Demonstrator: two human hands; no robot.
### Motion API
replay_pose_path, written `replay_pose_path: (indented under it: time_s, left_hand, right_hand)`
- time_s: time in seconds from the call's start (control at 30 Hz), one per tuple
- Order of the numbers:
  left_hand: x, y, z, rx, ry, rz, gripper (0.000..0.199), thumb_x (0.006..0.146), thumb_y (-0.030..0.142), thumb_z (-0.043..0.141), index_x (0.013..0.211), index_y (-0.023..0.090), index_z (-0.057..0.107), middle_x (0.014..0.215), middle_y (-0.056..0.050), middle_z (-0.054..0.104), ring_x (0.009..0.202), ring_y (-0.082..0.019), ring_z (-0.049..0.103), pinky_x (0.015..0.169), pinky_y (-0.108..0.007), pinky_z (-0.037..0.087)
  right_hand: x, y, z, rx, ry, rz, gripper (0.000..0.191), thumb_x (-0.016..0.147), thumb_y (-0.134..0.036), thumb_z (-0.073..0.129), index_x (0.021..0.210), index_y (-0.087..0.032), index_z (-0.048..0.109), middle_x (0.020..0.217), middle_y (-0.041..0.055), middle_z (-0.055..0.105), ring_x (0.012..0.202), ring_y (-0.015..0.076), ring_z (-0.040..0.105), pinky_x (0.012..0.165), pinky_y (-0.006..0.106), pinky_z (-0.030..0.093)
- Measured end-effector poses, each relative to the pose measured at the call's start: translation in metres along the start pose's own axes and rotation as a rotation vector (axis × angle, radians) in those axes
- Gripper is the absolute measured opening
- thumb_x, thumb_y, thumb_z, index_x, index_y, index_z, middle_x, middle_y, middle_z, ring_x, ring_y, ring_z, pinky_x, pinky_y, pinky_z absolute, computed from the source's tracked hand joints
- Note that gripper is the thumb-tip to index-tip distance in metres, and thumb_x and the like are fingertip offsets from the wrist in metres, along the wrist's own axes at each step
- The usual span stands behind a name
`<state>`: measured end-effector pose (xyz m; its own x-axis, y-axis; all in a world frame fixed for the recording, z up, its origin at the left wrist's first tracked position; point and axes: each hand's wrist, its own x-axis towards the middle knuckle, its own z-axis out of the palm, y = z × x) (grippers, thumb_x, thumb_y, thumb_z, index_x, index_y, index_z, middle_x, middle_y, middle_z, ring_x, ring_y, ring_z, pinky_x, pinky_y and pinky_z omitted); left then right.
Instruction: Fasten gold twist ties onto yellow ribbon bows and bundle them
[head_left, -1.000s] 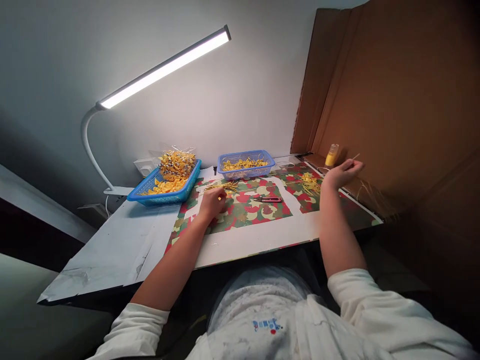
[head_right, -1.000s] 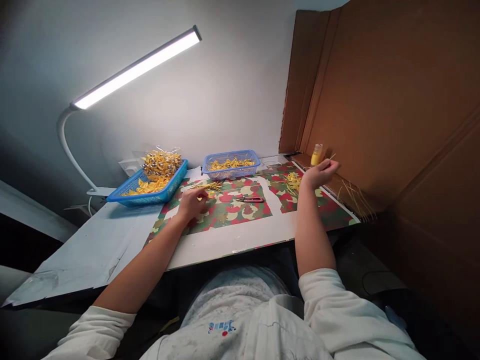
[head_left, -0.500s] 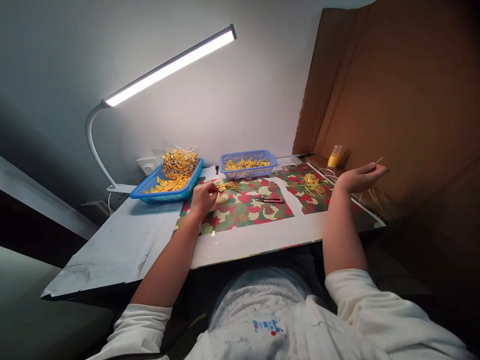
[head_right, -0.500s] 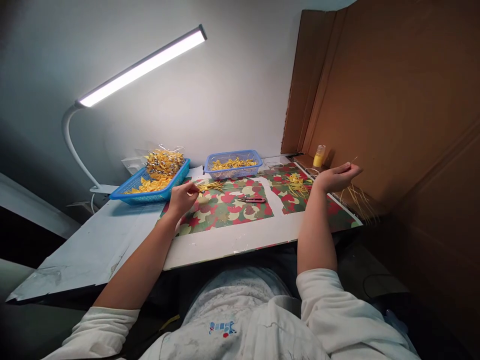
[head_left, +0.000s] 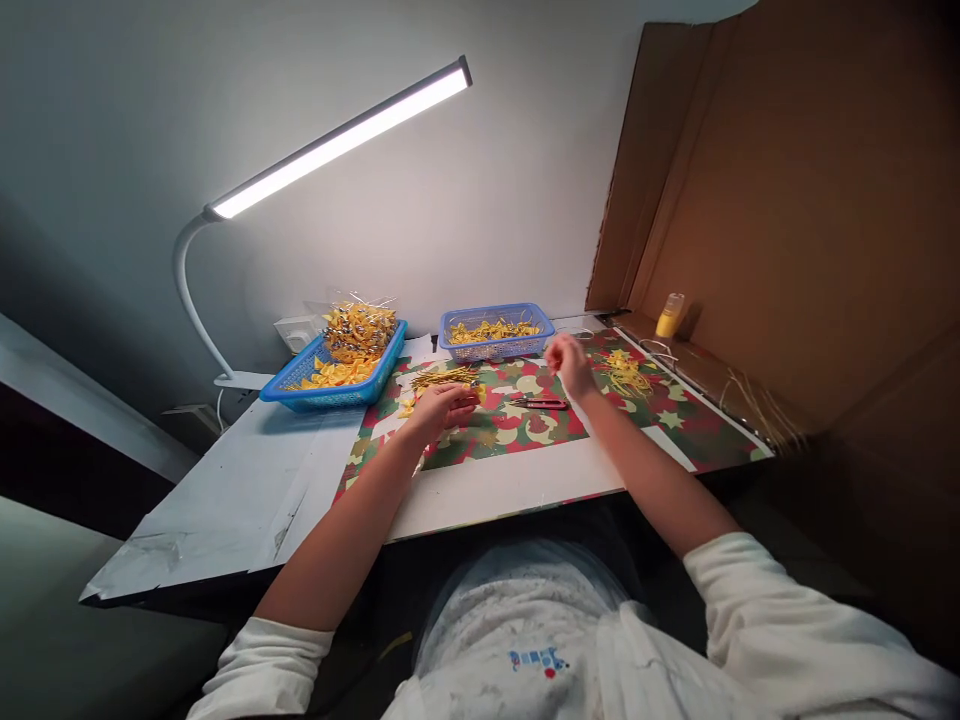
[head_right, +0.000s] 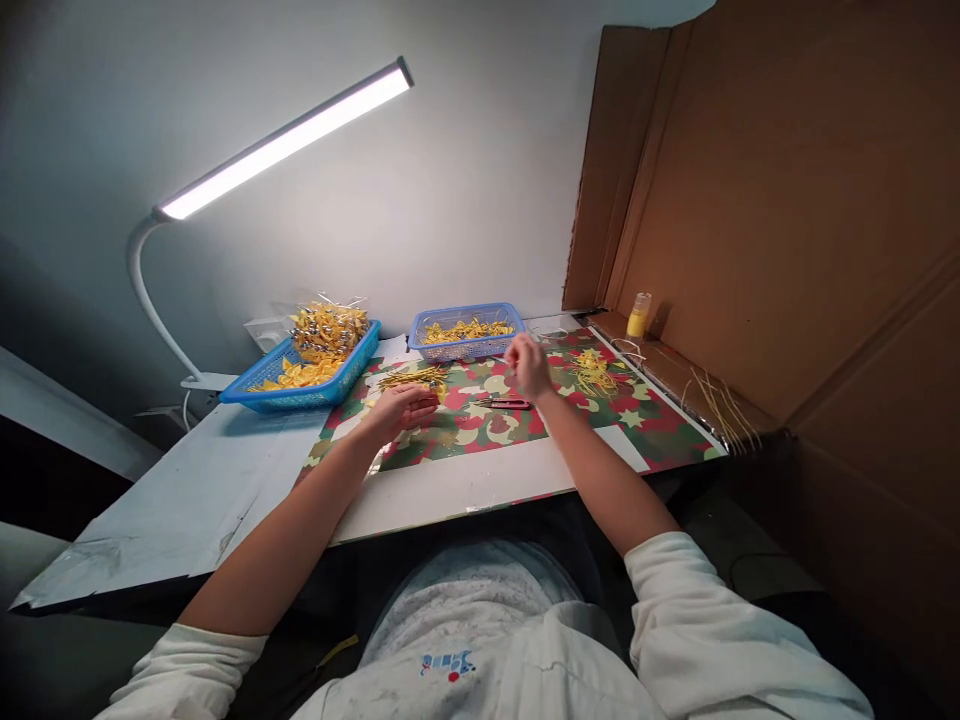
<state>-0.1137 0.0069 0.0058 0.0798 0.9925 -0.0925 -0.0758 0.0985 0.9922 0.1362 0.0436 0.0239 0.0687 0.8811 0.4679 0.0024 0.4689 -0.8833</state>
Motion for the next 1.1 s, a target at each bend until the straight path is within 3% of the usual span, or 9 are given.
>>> replay_pose_path:
  time_s: [0.1, 0.2, 0.47, 0.6, 0.77, 0.87, 0.97, 1.1]
  left_hand:
    - [-0.007, -0.002, 0.011, 0.001, -0.019, -0.055, 0.017, 0.063, 0.026, 0.081, 0.067, 0.015, 0.07, 0.077, -0.009, 0.075, 0.076, -0.021, 0.072, 0.07, -0.03, 0.061]
    - [-0.009, -0.005, 0.015, 0.022, -0.041, -0.088, 0.012, 0.066, 0.024, 0.079, 0.069, 0.014, 0.072, 0.076, -0.008, 0.075, 0.075, -0.018, 0.072, 0.072, -0.028, 0.06]
    - [-0.007, -0.007, 0.015, -0.036, -0.052, -0.091, 0.015, 0.071, 0.026, 0.076, 0.075, 0.013, 0.07, 0.078, -0.012, 0.074, 0.074, -0.022, 0.073, 0.073, -0.034, 0.063]
    - [-0.01, -0.005, 0.017, -0.101, -0.103, -0.13, 0.02, 0.067, 0.024, 0.081, 0.079, 0.012, 0.071, 0.08, -0.011, 0.074, 0.071, -0.017, 0.071, 0.071, -0.028, 0.061]
    - [-0.014, -0.001, 0.02, -0.114, -0.062, -0.109, 0.022, 0.057, 0.018, 0.085, 0.069, 0.011, 0.069, 0.073, -0.006, 0.071, 0.066, -0.01, 0.066, 0.066, -0.02, 0.056]
    - [-0.018, 0.001, 0.022, -0.113, -0.052, -0.081, 0.026, 0.052, 0.019, 0.086, 0.069, 0.011, 0.067, 0.071, -0.003, 0.068, 0.063, -0.009, 0.063, 0.064, -0.02, 0.053]
    - [-0.02, 0.003, 0.024, -0.091, -0.048, -0.057, 0.029, 0.05, 0.019, 0.085, 0.071, 0.013, 0.066, 0.069, -0.001, 0.066, 0.06, -0.008, 0.06, 0.062, -0.021, 0.051]
    - [-0.02, 0.004, 0.026, -0.053, -0.036, -0.027, 0.033, 0.049, 0.02, 0.081, 0.076, 0.013, 0.063, 0.066, 0.003, 0.061, 0.055, -0.006, 0.054, 0.055, -0.019, 0.046]
  right_hand:
    - [-0.025, -0.003, 0.034, -0.123, -0.297, -0.097, 0.028, 0.081, -0.048, 0.055, 0.076, -0.023, 0.044, 0.071, -0.0007, 0.059, 0.063, 0.0126, 0.056, 0.061, 0.027, 0.049]
    - [-0.041, -0.004, 0.048, -0.273, -0.433, -0.244, 0.02, 0.074, -0.032, 0.063, 0.08, -0.023, 0.047, 0.084, 0.002, 0.066, 0.08, 0.0169, 0.061, 0.076, 0.032, 0.049]
    - [-0.051, 0.004, 0.053, -0.384, -0.37, -0.294, 0.013, 0.072, -0.023, 0.06, 0.071, -0.022, 0.047, 0.075, 0.0011, 0.063, 0.071, 0.0163, 0.058, 0.067, 0.03, 0.044]
    - [-0.052, 0.004, 0.053, -0.329, -0.379, -0.268, 0.013, 0.071, -0.023, 0.062, 0.073, -0.022, 0.049, 0.074, 0.0002, 0.062, 0.072, 0.0161, 0.058, 0.071, 0.031, 0.046]
    - [-0.045, 0.005, 0.047, -0.159, -0.385, -0.122, 0.032, 0.065, -0.032, 0.072, 0.078, -0.022, 0.045, 0.087, 0.0022, 0.066, 0.083, 0.0171, 0.062, 0.079, 0.034, 0.05]
    - [-0.042, 0.01, 0.045, -0.118, -0.422, -0.002, 0.044, 0.061, -0.038, 0.076, 0.078, -0.023, 0.038, 0.09, 0.0028, 0.065, 0.083, 0.0175, 0.062, 0.077, 0.034, 0.05]
    - [-0.043, 0.016, 0.045, -0.111, -0.521, 0.079, 0.048, 0.061, -0.041, 0.075, 0.076, -0.024, 0.032, 0.078, -0.0013, 0.062, 0.072, 0.0162, 0.06, 0.065, 0.031, 0.048]
    - [-0.043, 0.017, 0.045, -0.059, -0.551, 0.127, 0.042, 0.071, -0.042, 0.066, 0.073, -0.024, 0.027, 0.062, -0.0063, 0.05, 0.06, 0.0147, 0.056, 0.058, 0.029, 0.044]
